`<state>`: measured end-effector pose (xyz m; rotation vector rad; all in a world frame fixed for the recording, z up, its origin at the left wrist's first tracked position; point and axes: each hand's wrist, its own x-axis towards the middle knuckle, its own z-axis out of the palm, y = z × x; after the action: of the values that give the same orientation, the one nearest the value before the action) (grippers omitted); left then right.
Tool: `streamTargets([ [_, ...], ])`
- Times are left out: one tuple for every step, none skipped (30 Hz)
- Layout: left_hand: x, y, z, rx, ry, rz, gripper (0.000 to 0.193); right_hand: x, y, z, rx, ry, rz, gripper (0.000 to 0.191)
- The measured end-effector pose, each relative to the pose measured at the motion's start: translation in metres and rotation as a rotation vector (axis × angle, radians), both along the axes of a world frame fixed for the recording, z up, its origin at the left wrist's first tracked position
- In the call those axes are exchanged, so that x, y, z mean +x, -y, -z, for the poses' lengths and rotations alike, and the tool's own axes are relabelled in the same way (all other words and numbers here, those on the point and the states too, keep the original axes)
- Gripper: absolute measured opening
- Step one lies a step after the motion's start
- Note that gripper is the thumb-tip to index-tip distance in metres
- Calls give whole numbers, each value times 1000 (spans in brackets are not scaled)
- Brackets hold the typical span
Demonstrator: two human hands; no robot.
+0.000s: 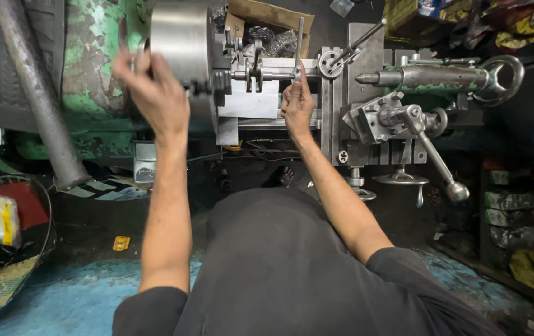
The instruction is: The person operates a metal lathe, rotating the chuck by hand and adjusting a workpiece mounted between centers. They use a wrench to tighten components, turn the tailstock handwheel, and take measurements of the part with a digital caliper while machining.
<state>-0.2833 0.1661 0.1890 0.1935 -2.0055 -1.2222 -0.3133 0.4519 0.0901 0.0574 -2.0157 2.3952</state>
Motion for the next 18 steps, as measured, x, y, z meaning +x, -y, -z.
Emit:
streamTargets([
  [11, -5, 17, -90, -151, -39, 20, 0, 0, 1, 12, -2, -2, 61],
  [25, -8, 35, -118, -216, -54, 18, 0, 0, 2, 21, -4, -5, 61],
  [38, -11, 53, -146, -277, -69, 18, 1, -1, 3, -6, 5, -4, 61],
  [50, -10, 71, -226, -277, -48, 19, 1, -1, 3, -31, 18, -3, 61],
  [62, -11, 88, -305, -280, -26, 20, 1, -2, 4, -55, 30, -2, 61],
  [71, -15, 104, -206, -252, 38, 22, 1, -2, 4, -46, 25, -5, 61],
  [79, -18, 114, -106, -225, 103, 24, 1, -3, 5, -37, 18, -8, 61],
  [89, -21, 121, -106, -137, 91, 24, 1, -3, 5, -27, 17, -12, 61],
  [100, -24, 127, -107, -46, 77, 25, 1, -3, 6, -27, 19, -12, 61],
  [111, -26, 131, -110, 42, 61, 26, 0, -3, 7, -29, 18, -13, 61],
  [122, -27, 129, -93, 110, 36, 24, 0, -2, 7, -33, 14, -12, 61],
  [135, -29, 123, -75, 178, 17, 24, -1, -1, 8, -41, 12, -5, 61],
  [149, -31, 115, -54, 252, 0, 26, -1, -1, 9, -44, 15, 3, 61],
  [164, -32, 104, -157, 263, -60, 27, -1, 0, 9, -48, 19, 6, 61],
  [177, -30, 91, -262, 267, -120, 27, -1, 0, 10, -50, 17, 7, 61],
  [185, -27, 80, -369, 270, -177, 27, -1, 1, 10, -52, 15, 11, 61],
  [192, -22, 70, -421, 334, -245, 25, -1, 1, 10, -53, 18, 14, 62],
  [199, -18, 61, -473, 399, -315, 24, -1, 1, 10, -48, 13, 16, 61],
])
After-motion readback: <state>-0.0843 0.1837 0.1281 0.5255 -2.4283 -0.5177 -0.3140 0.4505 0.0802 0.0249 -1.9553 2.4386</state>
